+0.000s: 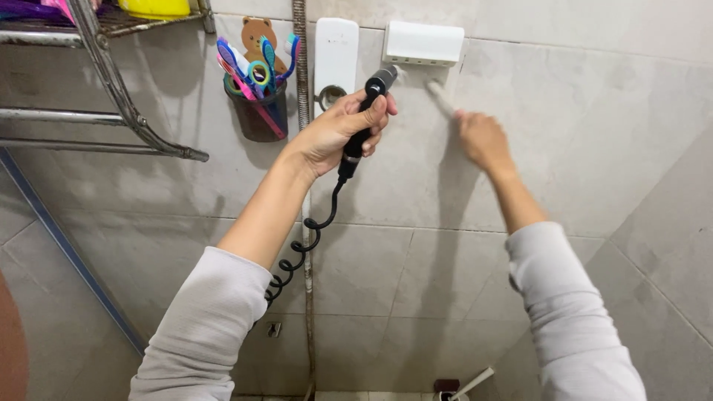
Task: The person uses a handheld bidet sprayer and a small brush to clean a wall-mounted toothbrush holder and a toothbrush cup in a tiled bathroom. They remove toothbrushes, scrub the holder and cup, rinse with water, and return the toothbrushes to the holder.
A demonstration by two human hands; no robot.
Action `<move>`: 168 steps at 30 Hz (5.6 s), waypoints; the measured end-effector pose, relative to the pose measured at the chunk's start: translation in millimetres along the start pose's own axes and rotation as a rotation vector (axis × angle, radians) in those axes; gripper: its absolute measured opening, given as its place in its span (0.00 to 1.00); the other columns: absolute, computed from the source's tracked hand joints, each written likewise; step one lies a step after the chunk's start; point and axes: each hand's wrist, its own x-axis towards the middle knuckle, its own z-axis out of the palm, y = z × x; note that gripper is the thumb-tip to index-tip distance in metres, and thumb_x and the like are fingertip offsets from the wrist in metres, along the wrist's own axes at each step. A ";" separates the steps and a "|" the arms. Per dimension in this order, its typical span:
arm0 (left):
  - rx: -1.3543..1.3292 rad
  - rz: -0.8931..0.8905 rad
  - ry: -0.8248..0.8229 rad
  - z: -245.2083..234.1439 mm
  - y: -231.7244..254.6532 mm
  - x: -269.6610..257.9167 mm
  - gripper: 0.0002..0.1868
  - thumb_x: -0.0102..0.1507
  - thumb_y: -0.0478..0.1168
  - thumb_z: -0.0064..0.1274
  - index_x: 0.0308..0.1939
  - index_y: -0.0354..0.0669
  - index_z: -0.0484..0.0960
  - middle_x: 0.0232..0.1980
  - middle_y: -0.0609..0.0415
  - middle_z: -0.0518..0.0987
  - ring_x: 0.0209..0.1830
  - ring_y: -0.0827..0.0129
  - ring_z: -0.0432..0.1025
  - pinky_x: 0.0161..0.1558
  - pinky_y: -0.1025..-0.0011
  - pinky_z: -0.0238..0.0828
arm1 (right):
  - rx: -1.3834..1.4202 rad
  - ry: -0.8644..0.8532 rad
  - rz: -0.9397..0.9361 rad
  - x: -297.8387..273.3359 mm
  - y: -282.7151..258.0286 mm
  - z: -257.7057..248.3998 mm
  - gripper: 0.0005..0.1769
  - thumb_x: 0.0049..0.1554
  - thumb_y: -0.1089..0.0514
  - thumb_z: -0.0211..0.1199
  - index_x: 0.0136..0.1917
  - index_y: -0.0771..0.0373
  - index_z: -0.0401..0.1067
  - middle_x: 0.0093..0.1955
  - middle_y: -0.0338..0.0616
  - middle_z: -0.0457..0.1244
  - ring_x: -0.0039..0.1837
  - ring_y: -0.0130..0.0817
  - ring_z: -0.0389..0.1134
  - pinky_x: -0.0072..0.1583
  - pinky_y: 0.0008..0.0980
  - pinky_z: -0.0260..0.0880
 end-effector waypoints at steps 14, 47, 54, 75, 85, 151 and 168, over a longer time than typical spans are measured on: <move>-0.008 0.005 0.023 -3.5 -10.5 -8.9 0.16 0.68 0.52 0.56 0.45 0.42 0.77 0.27 0.62 0.67 0.18 0.80 0.66 0.23 0.79 0.68 | -0.073 0.004 -0.021 24.2 16.7 3.4 0.39 0.74 0.38 0.39 0.48 0.71 0.79 0.40 0.70 0.69 0.51 0.70 0.72 0.49 0.63 0.71; -0.082 -0.010 -0.051 22.4 -46.9 23.3 0.17 0.70 0.52 0.54 0.47 0.41 0.75 0.28 0.62 0.66 0.19 0.80 0.66 0.24 0.79 0.69 | -0.602 0.411 -0.438 0.2 88.8 -5.2 0.32 0.77 0.42 0.46 0.37 0.62 0.69 0.28 0.53 0.63 0.34 0.55 0.72 0.36 0.48 0.71; -0.076 0.016 -0.045 29.5 -48.0 29.0 0.17 0.69 0.52 0.54 0.47 0.42 0.76 0.27 0.62 0.67 0.19 0.81 0.66 0.24 0.79 0.69 | -0.666 0.008 -0.477 -50.3 75.8 27.0 0.29 0.71 0.42 0.38 0.37 0.57 0.68 0.28 0.45 0.66 0.35 0.45 0.73 0.40 0.42 0.73; -0.016 0.041 -0.019 44.5 -34.1 37.3 0.15 0.69 0.51 0.56 0.44 0.42 0.77 0.26 0.62 0.68 0.18 0.80 0.65 0.23 0.79 0.69 | -0.559 0.338 -0.561 -13.3 58.6 -11.2 0.30 0.73 0.41 0.48 0.37 0.62 0.70 0.27 0.52 0.63 0.32 0.51 0.71 0.36 0.46 0.69; -0.053 0.044 0.039 22.2 -43.1 19.7 0.14 0.70 0.49 0.54 0.47 0.42 0.76 0.27 0.60 0.66 0.19 0.78 0.65 0.25 0.78 0.69 | -0.509 0.427 -0.679 -101.7 28.5 87.3 0.23 0.68 0.44 0.51 0.35 0.57 0.67 0.25 0.41 0.60 0.27 0.42 0.67 0.33 0.40 0.65; -0.023 -0.208 0.149 -39.9 -165.9 -70.4 0.11 0.58 0.34 0.66 0.41 0.39 0.81 0.31 0.58 0.73 0.24 0.75 0.68 0.29 0.78 0.66 | -0.518 0.593 -0.387 -86.3 -30.2 92.7 0.32 0.73 0.36 0.51 0.32 0.53 0.59 0.22 0.34 0.51 0.24 0.35 0.58 0.28 0.34 0.54; -0.035 -0.153 0.182 -48.9 -177.0 -74.1 0.12 0.55 0.31 0.68 0.41 0.35 0.84 0.26 0.56 0.72 0.20 0.73 0.70 0.29 0.77 0.67 | -0.542 0.622 -0.422 -84.9 -23.8 80.9 0.30 0.77 0.41 0.50 0.36 0.55 0.66 0.25 0.40 0.57 0.27 0.40 0.66 0.31 0.36 0.67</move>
